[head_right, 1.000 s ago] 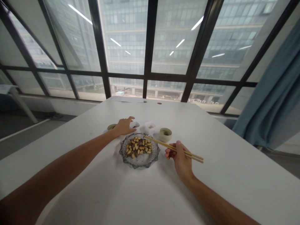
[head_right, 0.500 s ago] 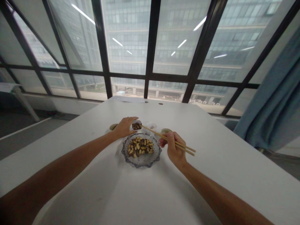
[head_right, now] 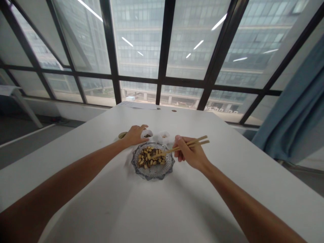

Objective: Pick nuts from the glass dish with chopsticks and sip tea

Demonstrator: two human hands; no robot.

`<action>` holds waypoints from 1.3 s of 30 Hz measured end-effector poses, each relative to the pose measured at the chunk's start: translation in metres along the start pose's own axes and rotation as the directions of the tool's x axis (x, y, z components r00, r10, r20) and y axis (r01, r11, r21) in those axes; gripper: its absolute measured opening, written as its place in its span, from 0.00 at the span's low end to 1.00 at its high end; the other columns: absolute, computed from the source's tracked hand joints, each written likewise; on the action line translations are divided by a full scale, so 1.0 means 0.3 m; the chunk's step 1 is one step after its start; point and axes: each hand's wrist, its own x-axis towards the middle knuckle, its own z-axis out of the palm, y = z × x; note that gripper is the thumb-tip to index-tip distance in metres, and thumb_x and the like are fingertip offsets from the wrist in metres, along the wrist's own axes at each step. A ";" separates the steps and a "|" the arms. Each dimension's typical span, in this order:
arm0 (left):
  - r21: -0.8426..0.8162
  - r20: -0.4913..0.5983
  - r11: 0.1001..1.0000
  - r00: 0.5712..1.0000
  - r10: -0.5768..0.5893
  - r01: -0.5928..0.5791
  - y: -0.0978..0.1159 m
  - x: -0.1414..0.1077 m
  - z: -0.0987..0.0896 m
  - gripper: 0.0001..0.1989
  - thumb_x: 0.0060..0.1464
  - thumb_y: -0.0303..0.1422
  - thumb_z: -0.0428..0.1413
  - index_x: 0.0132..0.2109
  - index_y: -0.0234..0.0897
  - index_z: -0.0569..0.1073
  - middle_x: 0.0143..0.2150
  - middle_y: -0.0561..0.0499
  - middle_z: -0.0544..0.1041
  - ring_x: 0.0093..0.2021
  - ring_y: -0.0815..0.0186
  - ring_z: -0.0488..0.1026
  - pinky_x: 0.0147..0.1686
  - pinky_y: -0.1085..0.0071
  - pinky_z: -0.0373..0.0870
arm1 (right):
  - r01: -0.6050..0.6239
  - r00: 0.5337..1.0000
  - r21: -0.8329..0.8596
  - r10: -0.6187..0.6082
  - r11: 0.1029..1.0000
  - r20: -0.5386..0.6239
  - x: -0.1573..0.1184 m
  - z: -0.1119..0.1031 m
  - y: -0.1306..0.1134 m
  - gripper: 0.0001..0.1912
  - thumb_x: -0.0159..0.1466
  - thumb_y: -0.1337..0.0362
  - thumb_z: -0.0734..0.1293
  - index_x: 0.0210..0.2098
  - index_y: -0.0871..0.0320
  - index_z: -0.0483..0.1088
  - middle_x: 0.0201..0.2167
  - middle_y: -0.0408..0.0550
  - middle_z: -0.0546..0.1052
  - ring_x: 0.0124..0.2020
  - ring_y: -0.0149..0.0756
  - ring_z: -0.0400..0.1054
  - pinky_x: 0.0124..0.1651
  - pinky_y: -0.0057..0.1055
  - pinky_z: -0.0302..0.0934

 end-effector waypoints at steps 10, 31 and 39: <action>-0.076 -0.184 0.997 0.982 -0.045 0.032 -0.096 -0.104 -0.010 0.24 0.58 0.49 0.57 0.56 0.39 0.71 0.56 0.41 0.77 0.59 0.49 0.71 0.63 0.51 0.60 | 0.033 0.999 0.002 -0.033 0.999 -0.021 -0.032 0.008 0.032 0.31 0.55 0.35 0.71 0.21 0.59 0.76 0.14 0.47 0.75 0.11 0.31 0.67 0.12 0.24 0.61; -0.462 -0.293 0.846 0.854 -0.430 0.267 -0.170 -0.244 0.077 0.28 0.52 0.46 0.62 0.55 0.39 0.68 0.55 0.41 0.76 0.56 0.53 0.74 0.57 0.55 0.70 | 0.026 0.990 -0.019 -0.029 0.999 -0.139 -0.044 0.016 0.041 0.32 0.56 0.34 0.70 0.23 0.59 0.75 0.13 0.46 0.74 0.10 0.31 0.65 0.11 0.24 0.57; -0.442 -0.315 0.861 0.856 -0.410 0.250 -0.175 -0.245 0.085 0.27 0.52 0.46 0.62 0.55 0.40 0.68 0.56 0.42 0.75 0.57 0.54 0.73 0.58 0.55 0.70 | 0.033 0.993 -0.111 -0.045 0.993 -0.108 -0.052 0.016 0.059 0.31 0.60 0.35 0.67 0.24 0.59 0.75 0.14 0.46 0.74 0.11 0.31 0.66 0.12 0.25 0.58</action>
